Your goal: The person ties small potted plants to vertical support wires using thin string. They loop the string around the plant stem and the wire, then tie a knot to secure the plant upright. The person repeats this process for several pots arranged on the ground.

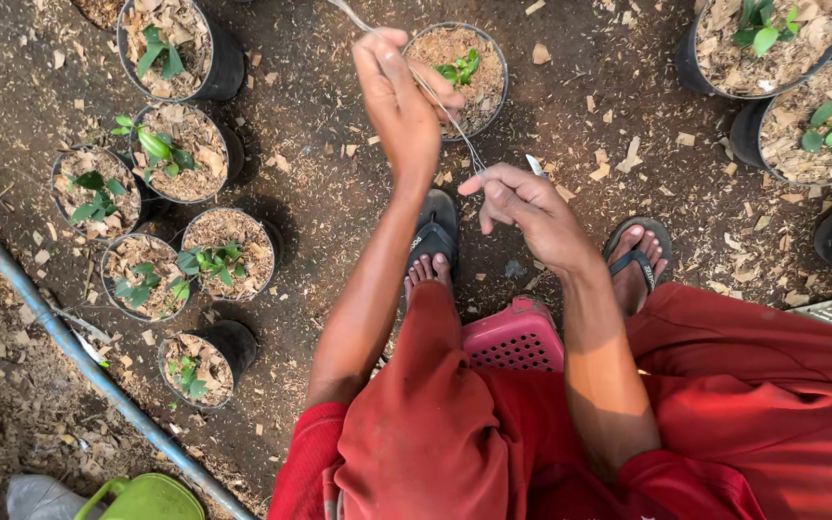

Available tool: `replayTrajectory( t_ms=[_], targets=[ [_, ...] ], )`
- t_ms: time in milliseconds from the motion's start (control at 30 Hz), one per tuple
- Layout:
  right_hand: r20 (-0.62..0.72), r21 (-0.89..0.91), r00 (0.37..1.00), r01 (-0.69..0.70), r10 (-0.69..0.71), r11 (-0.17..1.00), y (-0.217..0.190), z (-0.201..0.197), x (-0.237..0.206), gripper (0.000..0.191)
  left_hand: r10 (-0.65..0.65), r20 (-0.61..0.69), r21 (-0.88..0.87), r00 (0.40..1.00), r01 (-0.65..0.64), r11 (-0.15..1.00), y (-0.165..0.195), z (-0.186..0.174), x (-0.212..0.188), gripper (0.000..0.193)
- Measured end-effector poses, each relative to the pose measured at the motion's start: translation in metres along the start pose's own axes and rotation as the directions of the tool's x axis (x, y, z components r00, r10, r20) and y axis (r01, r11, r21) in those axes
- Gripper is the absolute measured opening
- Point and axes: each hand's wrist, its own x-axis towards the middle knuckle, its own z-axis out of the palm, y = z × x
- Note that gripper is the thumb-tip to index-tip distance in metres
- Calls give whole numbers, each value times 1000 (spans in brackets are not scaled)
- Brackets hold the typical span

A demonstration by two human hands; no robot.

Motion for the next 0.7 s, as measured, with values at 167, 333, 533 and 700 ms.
replayTrajectory(
  t_ms=[167,333,533,700],
  targets=[
    [12,-158,991,135,-135,978,4,16,8,29,59,28,-23,998,-59,998,-9,10,-20,32],
    [-32,-159,986,157,-164,975,-1,24,7,19,204,-54,-22,978,-205,978,-11,6,-13,34],
    [-229,-371,904,261,-360,891,-10,40,4,11,263,-135,-92,955,-276,957,1,12,-10,35],
    [-321,-465,855,233,-408,854,-22,48,2,10,196,-111,-147,974,-211,966,10,19,-15,32]
  ],
)
